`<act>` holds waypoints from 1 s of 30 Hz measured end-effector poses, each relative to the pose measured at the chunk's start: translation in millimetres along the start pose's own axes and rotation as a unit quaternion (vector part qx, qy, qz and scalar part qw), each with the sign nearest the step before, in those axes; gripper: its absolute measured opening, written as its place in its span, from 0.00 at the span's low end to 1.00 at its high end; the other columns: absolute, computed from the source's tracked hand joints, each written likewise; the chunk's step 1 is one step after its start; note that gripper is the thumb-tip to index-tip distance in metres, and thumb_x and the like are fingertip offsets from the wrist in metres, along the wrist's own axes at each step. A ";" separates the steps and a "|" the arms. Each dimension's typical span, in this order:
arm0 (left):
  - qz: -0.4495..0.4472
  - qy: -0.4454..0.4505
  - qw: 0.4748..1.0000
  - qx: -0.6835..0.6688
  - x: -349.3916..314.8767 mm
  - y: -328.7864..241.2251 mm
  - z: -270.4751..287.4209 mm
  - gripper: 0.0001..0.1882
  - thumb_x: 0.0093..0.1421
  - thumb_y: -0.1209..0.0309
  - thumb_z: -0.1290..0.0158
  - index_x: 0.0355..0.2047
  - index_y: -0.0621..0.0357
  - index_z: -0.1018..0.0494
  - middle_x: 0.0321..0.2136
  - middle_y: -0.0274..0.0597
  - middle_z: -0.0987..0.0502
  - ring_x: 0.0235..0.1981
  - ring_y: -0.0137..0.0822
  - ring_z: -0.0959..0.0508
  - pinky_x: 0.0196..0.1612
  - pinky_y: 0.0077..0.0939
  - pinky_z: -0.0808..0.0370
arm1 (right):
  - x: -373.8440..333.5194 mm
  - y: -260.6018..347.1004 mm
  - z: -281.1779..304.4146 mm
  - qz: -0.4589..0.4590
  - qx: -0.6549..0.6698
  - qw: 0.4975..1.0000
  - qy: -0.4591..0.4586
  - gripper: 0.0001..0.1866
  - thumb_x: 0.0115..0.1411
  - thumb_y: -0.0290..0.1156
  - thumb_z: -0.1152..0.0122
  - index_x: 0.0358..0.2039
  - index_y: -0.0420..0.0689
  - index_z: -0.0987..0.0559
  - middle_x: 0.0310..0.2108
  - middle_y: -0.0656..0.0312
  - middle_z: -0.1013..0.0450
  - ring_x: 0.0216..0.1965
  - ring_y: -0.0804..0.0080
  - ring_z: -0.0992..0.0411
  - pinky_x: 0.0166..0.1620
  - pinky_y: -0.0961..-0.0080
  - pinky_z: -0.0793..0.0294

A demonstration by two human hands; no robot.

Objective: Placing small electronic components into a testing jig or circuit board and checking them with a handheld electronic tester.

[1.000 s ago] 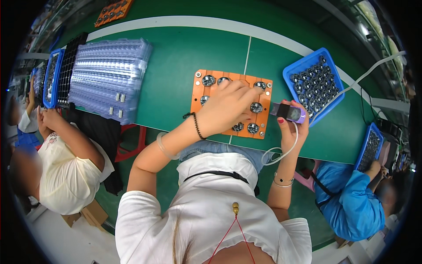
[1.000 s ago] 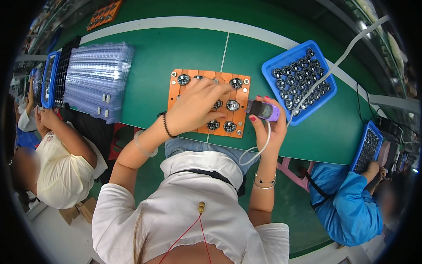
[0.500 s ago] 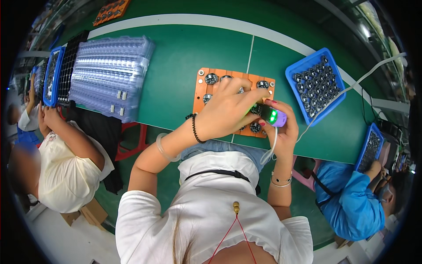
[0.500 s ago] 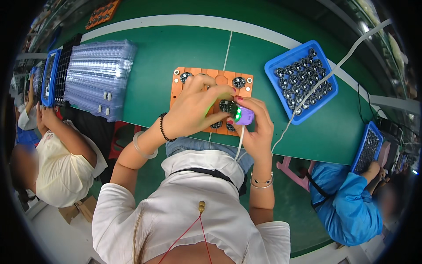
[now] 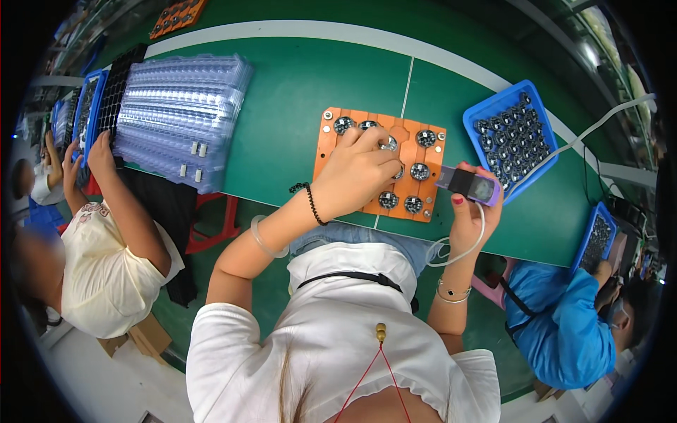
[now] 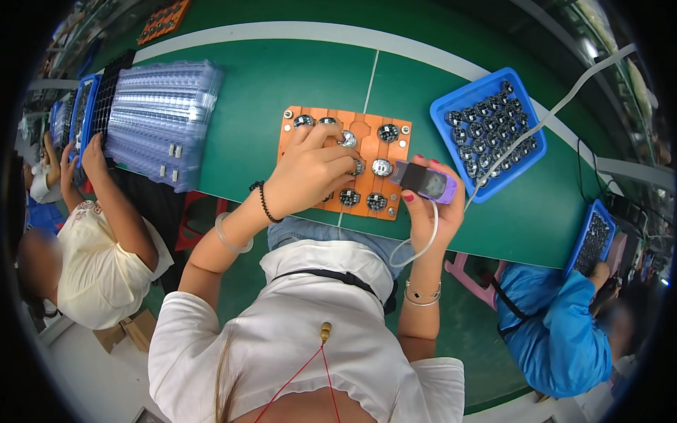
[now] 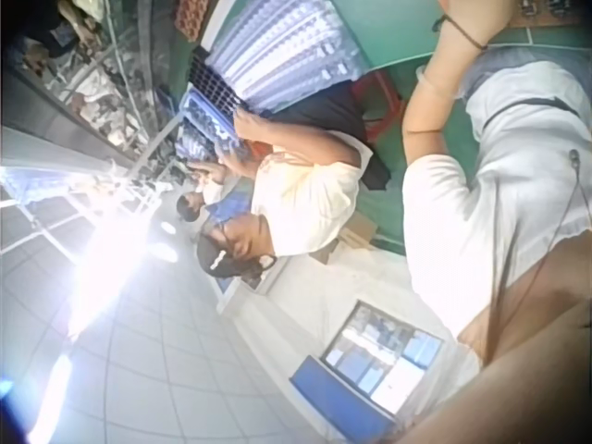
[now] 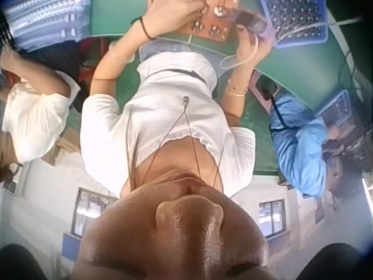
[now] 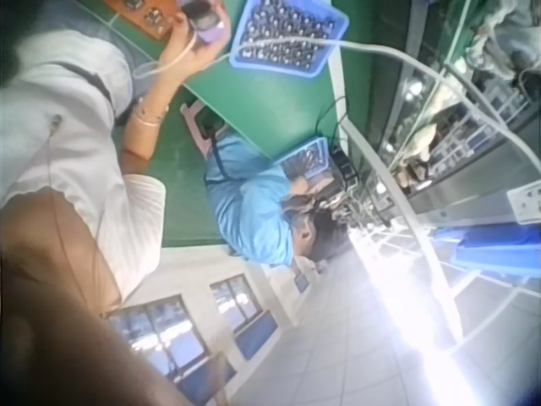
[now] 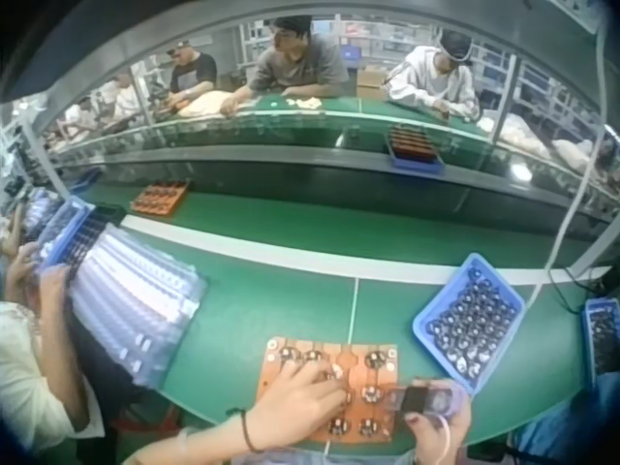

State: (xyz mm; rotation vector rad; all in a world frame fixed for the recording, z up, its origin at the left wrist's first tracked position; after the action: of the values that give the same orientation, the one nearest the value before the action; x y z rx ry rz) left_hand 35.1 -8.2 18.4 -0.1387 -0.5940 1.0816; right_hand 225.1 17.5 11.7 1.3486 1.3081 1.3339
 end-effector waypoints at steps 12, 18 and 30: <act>0.116 0.041 0.991 -0.044 -19.3 26.5 17.8 0.23 0.41 0.70 0.36 0.38 0.53 0.32 0.30 0.29 0.27 0.42 0.36 0.33 0.44 0.30 0.39 | -5.1 2.8 -22.1 -0.025 -0.007 0.992 0.120 0.25 0.48 0.25 0.32 0.45 0.37 0.32 0.44 0.52 0.30 0.47 0.65 0.31 0.51 0.70 0.32; 0.112 0.000 0.989 -0.099 -9.0 10.4 34.6 0.21 0.41 0.71 0.37 0.36 0.55 0.32 0.33 0.31 0.28 0.40 0.36 0.33 0.46 0.33 0.39 | 4.2 3.0 -42.1 0.062 -0.136 0.967 0.206 0.24 0.47 0.22 0.33 0.45 0.37 0.30 0.44 0.53 0.31 0.47 0.67 0.31 0.50 0.73 0.32; 0.117 0.002 0.991 -0.066 -21.1 21.9 34.5 0.22 0.44 0.69 0.38 0.40 0.54 0.33 0.34 0.27 0.25 0.42 0.34 0.32 0.42 0.31 0.39 | -2.8 1.6 -27.4 -0.016 0.001 0.999 0.051 0.28 0.48 0.31 0.31 0.46 0.38 0.34 0.44 0.49 0.29 0.46 0.65 0.30 0.48 0.72 0.29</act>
State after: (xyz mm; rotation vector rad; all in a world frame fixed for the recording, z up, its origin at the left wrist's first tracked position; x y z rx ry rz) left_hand -7.0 -21.9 30.6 -0.3317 -0.6573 1.2687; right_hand 198.5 11.5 15.9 1.2702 1.3941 1.3956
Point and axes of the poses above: each hand's wrist, its own x-axis towards the middle knuckle, its own z-axis out of the back of the hand, y = z × x, the point moved 4 cm from there along x, towards the middle knuckle
